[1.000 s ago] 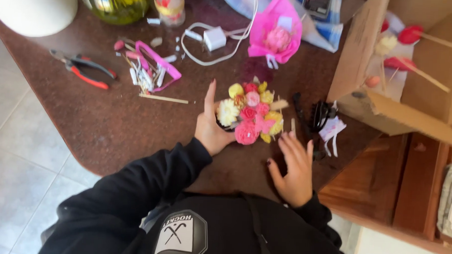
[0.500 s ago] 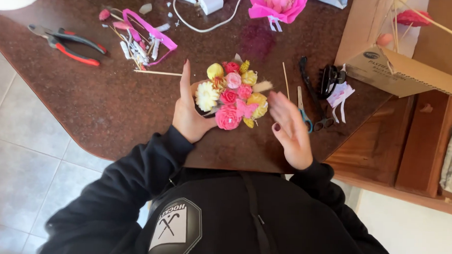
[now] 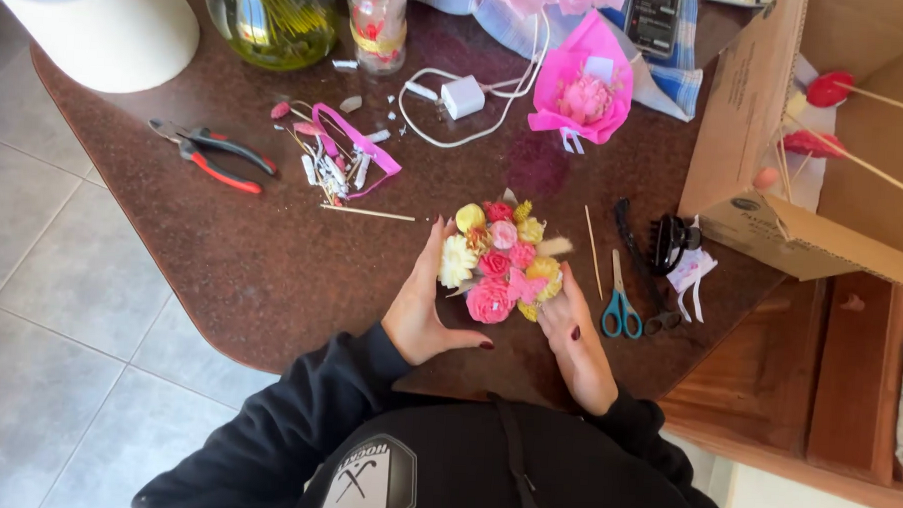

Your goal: Assembling a decorative artificial floral arrangement on a workbench.

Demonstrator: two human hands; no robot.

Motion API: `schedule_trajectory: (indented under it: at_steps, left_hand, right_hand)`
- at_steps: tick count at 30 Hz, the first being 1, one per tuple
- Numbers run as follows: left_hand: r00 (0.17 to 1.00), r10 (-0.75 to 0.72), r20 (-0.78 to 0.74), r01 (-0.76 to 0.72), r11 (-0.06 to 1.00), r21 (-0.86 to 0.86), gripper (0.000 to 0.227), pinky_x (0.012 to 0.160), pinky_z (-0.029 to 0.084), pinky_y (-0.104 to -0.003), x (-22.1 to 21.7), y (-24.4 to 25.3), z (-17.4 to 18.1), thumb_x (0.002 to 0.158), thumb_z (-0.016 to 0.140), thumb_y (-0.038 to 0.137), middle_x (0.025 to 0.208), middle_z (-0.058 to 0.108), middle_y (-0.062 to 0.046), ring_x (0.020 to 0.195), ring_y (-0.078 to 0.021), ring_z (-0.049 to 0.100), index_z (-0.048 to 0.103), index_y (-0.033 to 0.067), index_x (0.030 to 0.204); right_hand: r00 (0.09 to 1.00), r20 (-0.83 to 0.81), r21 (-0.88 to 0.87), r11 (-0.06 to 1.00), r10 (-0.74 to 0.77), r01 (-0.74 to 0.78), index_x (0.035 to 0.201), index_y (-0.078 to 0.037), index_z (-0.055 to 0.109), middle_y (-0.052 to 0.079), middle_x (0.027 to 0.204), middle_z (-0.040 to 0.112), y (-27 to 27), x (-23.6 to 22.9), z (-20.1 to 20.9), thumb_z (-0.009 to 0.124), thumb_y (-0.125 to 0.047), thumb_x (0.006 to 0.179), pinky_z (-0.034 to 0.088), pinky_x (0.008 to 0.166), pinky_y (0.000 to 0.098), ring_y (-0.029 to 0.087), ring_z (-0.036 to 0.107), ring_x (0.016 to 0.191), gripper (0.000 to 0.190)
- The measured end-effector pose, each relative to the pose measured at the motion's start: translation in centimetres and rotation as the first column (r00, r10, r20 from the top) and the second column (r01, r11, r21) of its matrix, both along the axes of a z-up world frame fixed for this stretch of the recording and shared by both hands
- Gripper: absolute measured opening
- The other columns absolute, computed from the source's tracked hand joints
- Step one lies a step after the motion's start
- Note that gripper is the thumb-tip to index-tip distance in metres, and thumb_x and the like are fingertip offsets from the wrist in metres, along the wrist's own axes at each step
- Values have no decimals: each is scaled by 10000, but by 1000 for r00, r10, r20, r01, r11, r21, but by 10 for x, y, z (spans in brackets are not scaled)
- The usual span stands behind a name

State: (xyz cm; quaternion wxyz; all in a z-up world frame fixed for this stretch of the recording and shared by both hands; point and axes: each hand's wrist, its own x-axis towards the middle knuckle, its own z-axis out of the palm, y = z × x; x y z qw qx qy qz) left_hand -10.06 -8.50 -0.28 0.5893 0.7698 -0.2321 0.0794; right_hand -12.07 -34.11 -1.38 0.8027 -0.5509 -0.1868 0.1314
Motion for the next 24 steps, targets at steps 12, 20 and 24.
schedule_trajectory:
  at_steps: [12, 20, 24]
  left_hand:
    - [990, 116, -79, -124, 987, -100, 1476, 1255, 291, -509, -28, 26, 0, 615, 1008, 207, 1714, 210, -261, 1586, -387, 283, -31, 36, 1648]
    - [913, 407, 2, -400, 898, -186, 918, 1184, 452, -451, -40, 39, -5, 768, 895, 42, 1541, 506, -203, 1465, -305, 494, 382, -7, 1527]
    - [911, 412, -3, -410, 906, -108, 787, 1142, 490, -432, -37, 37, 11, 771, 876, 23, 1480, 555, -196, 1388, -288, 562, 474, -24, 1446]
  right_hand:
    - [950, 66, 108, 948, -306, 298, 1676, -88, 15, 231, 1705, 230, -29, 0, -1, 475, -318, 1085, 228, 1277, 523, 381, 268, 1577, 783]
    - [710, 324, 78, 765, -626, 639, 1668, -29, 188, 251, 1684, 333, -40, 18, -7, 363, -106, 1146, 378, 1258, 510, 411, 415, 1534, 556]
    - [717, 334, 62, 774, -612, 631, 1658, -13, 192, 269, 1656, 357, -39, 23, -6, 358, -102, 1138, 404, 1224, 501, 418, 437, 1510, 553]
